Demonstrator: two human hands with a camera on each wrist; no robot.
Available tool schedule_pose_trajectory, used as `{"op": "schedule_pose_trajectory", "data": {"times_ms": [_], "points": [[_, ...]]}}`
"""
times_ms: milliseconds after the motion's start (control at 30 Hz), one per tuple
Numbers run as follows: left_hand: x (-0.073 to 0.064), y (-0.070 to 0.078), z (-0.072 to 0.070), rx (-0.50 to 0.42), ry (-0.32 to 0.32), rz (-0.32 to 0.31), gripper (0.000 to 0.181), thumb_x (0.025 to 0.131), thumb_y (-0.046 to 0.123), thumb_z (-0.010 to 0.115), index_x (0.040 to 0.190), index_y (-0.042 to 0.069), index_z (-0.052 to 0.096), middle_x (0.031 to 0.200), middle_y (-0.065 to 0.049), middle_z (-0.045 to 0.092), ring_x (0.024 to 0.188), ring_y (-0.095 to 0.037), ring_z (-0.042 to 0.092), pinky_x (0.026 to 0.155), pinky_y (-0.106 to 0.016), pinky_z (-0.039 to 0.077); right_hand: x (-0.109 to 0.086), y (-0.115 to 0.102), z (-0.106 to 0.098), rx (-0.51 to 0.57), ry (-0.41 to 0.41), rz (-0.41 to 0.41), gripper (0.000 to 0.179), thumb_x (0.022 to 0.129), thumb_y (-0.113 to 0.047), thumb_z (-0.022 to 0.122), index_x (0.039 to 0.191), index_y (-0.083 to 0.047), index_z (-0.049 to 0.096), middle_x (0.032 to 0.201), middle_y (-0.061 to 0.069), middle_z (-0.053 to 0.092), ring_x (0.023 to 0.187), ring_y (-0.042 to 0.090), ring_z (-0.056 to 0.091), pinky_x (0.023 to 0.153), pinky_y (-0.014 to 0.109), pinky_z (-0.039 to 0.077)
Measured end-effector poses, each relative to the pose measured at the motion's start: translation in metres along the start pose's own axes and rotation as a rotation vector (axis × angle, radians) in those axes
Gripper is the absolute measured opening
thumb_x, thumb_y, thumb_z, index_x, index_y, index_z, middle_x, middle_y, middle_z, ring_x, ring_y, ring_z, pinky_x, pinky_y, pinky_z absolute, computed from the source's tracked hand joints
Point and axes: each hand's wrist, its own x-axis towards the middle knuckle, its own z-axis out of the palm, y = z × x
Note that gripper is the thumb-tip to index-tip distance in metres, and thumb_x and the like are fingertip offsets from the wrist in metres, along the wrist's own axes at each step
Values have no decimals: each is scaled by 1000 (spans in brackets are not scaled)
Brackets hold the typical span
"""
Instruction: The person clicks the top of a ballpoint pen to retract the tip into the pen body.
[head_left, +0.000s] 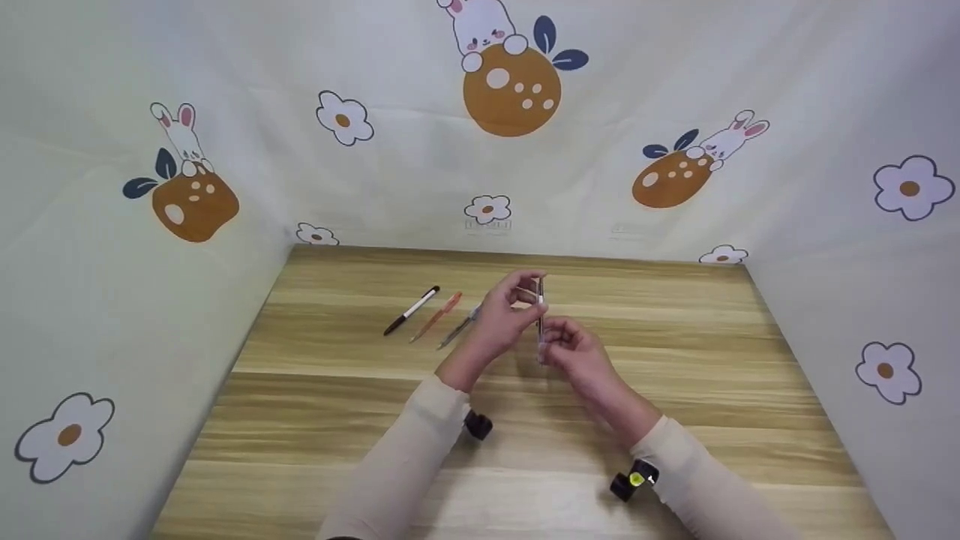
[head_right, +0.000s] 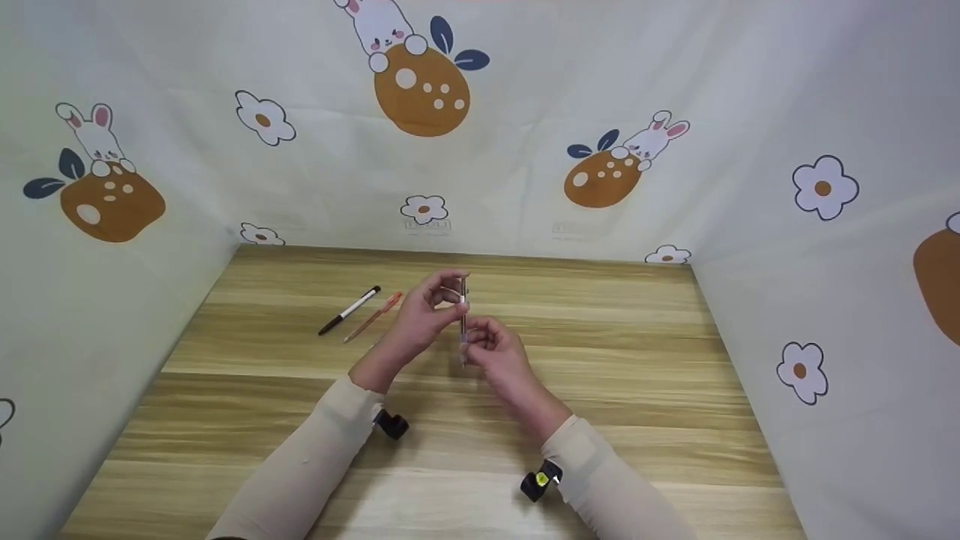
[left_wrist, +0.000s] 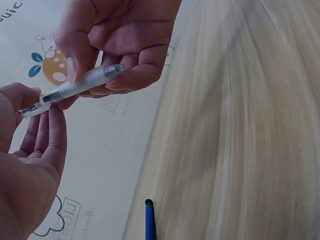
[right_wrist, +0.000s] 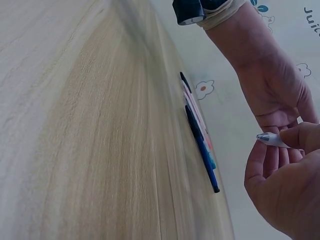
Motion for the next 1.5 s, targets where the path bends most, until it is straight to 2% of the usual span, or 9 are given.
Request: {"op": "schedule_pose_trajectory", "data": {"times_ms": [167,300,433,600,833,1067,1300,1500], "points": [[0,1,-2,-17,-15,1,51,99,-5,76,148,0,63,123,-11,65,105,-20,69,86,-30,61,1,-1,-2,-51,-13,-24,34,92,17,61,124,7,65,98,7,65,90,17,65,78,29,61],[1,3,-5,25,-26,1,55,99,-2,77,151,4,62,127,-13,65,107,-20,70,90,-35,62,1,-1,-4,-102,-6,-49,33,92,17,62,124,10,65,98,7,66,90,14,64,78,28,61],[1,2,-11,107,-55,11,58,100,3,78,154,7,59,133,-13,66,113,-24,71,97,-39,61,4,0,-6,-141,11,-67,35,90,18,62,124,12,66,97,8,66,87,14,63,75,26,59],[0,-3,-20,189,-102,29,61,102,8,79,158,8,54,142,-16,63,129,-37,65,109,-48,56,6,-1,-11,-199,4,-100,36,89,18,62,124,13,66,97,10,66,87,15,63,72,24,58],[-6,-4,-33,399,-162,34,73,103,24,80,166,8,46,158,-14,54,145,-32,53,122,-45,45,9,-2,-18,-309,8,-147,33,90,16,66,122,10,69,97,13,68,87,17,63,71,23,56],[-10,-6,-41,581,-182,13,82,102,27,82,170,10,41,168,-12,47,155,-32,45,126,-49,39,14,1,-29,-397,-4,-179,33,90,16,66,121,8,72,95,9,68,85,17,62,69,20,53],[-12,-9,-48,654,-216,-15,87,102,31,82,172,11,36,175,-14,37,162,-33,33,131,-51,31,18,0,-37,-459,-11,-182,31,89,16,65,118,7,72,94,7,67,84,15,60,69,20,51],[-14,-11,-53,700,-221,-48,92,101,38,82,174,15,32,178,-13,33,164,-34,29,132,-52,27,22,0,-42,-538,-21,-192,28,91,13,67,117,6,73,94,8,67,85,14,60,74,19,50]]}}
